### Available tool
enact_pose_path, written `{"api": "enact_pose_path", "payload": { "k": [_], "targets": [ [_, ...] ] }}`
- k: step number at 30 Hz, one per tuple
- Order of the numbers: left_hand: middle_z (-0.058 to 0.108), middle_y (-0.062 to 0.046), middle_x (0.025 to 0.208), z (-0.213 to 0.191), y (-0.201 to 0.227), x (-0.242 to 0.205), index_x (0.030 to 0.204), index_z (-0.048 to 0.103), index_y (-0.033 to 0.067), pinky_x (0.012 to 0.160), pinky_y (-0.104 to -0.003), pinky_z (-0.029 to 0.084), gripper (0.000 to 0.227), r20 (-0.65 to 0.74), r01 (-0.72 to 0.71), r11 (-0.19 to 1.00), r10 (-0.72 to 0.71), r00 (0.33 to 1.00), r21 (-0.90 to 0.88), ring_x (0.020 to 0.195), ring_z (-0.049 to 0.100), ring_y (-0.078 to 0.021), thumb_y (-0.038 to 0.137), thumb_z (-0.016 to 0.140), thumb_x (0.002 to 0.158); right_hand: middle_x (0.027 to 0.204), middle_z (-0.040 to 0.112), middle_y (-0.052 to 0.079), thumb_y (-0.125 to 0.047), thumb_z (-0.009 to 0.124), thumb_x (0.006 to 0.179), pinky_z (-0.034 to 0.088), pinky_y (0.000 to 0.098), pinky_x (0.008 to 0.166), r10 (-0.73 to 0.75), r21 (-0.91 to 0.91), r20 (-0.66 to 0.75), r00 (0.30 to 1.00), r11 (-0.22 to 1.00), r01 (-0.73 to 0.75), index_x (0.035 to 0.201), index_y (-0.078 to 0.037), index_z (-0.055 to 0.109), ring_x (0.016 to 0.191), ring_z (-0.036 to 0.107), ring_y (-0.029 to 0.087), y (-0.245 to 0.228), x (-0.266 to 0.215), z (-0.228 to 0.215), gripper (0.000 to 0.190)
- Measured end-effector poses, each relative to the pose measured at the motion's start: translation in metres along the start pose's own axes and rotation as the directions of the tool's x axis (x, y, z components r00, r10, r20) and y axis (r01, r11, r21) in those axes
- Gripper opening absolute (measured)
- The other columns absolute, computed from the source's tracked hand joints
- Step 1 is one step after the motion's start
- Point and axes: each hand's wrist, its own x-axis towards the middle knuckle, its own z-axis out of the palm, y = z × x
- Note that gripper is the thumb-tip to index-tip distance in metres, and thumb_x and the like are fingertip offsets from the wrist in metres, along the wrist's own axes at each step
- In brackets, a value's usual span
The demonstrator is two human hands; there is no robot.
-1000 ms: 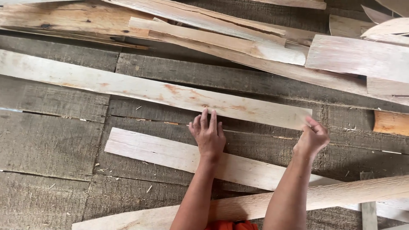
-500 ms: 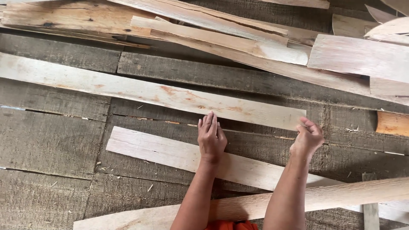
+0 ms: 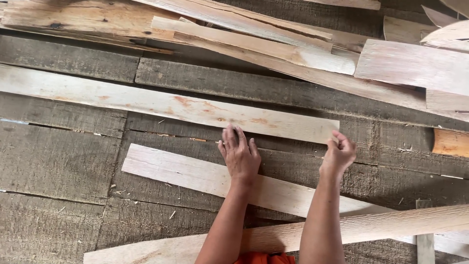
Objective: The person selects and positions thin wooden planks on a workbench, then uses a red utility knife to cut them to size. The person repeatedly aligns the planks and makes cuts, handling each piece individually.
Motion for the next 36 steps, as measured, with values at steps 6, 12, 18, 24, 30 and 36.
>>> {"api": "enact_pose_path", "payload": {
  "k": [6,12,18,24,30,36],
  "targets": [
    [0.019,-0.019,0.166,-0.008,0.004,0.022,0.155,0.044,0.012,0.116,-0.074,-0.002,0.066,0.373,0.238,0.964,-0.265,0.889,0.118,0.155,0.0,-0.0494,0.052,0.048,0.102,0.123,0.056,0.023,0.01,0.064,0.087,0.046,0.0328,0.086,-0.053,-0.099,0.043,0.998,0.993,0.057,0.114,0.0,0.069,0.102,0.052,0.022,-0.014,-0.011,0.02,0.029],
    [0.019,-0.024,0.167,0.002,-0.007,0.026,0.157,0.04,0.0141,0.114,-0.077,0.0,0.073,0.297,0.205,0.973,-0.229,0.927,0.109,0.155,0.003,-0.0498,0.051,0.057,0.097,0.123,0.063,0.01,-0.007,0.078,0.081,0.046,0.0369,0.087,-0.126,-0.184,0.031,0.992,0.974,0.129,0.109,-0.013,0.072,0.106,0.05,0.021,0.017,0.001,0.037,0.029],
    [0.013,-0.027,0.168,0.002,-0.009,0.024,0.158,0.037,0.014,0.112,-0.079,0.01,0.078,0.199,0.178,0.983,-0.181,0.963,0.036,0.154,0.007,-0.0518,0.037,0.069,0.091,0.107,0.052,0.009,0.007,0.071,0.082,0.05,0.0252,0.078,-0.06,0.245,0.039,0.997,0.968,0.048,0.109,-0.001,0.066,0.098,0.052,0.014,0.002,0.003,0.043,0.029],
    [0.012,-0.029,0.168,0.006,-0.015,0.025,0.161,0.028,0.0078,0.115,-0.076,0.012,0.083,0.154,0.135,0.989,-0.124,0.98,-0.061,0.156,0.01,-0.0479,0.029,0.068,0.091,0.111,0.056,0.014,0.008,0.067,0.086,0.059,0.0222,0.073,0.022,0.238,0.089,0.996,0.97,-0.043,0.106,-0.003,0.071,0.097,0.061,0.02,-0.013,0.007,0.03,0.023],
    [0.004,-0.033,0.167,0.001,-0.023,0.034,0.162,0.017,0.0044,0.115,-0.077,0.005,0.093,0.242,0.249,0.965,-0.262,0.934,0.082,0.155,0.002,-0.0503,0.041,0.066,0.092,0.111,0.056,0.015,0.004,0.07,0.089,0.057,0.0306,0.084,-0.026,0.181,0.153,0.988,0.983,-0.002,0.112,-0.002,0.071,0.099,0.06,0.02,-0.031,-0.035,0.062,0.024],
    [0.012,-0.03,0.167,0.002,-0.031,0.04,0.163,0.015,0.0037,0.115,-0.076,0.008,0.094,0.271,0.224,0.969,-0.244,0.931,0.1,0.155,0.005,-0.0494,0.046,0.063,0.094,0.118,0.062,0.012,-0.003,0.075,0.081,0.057,0.0276,0.081,-0.117,0.102,0.181,0.977,0.99,0.099,0.108,-0.008,0.074,0.104,0.06,0.019,-0.001,-0.036,0.087,0.028]
  ]
}}
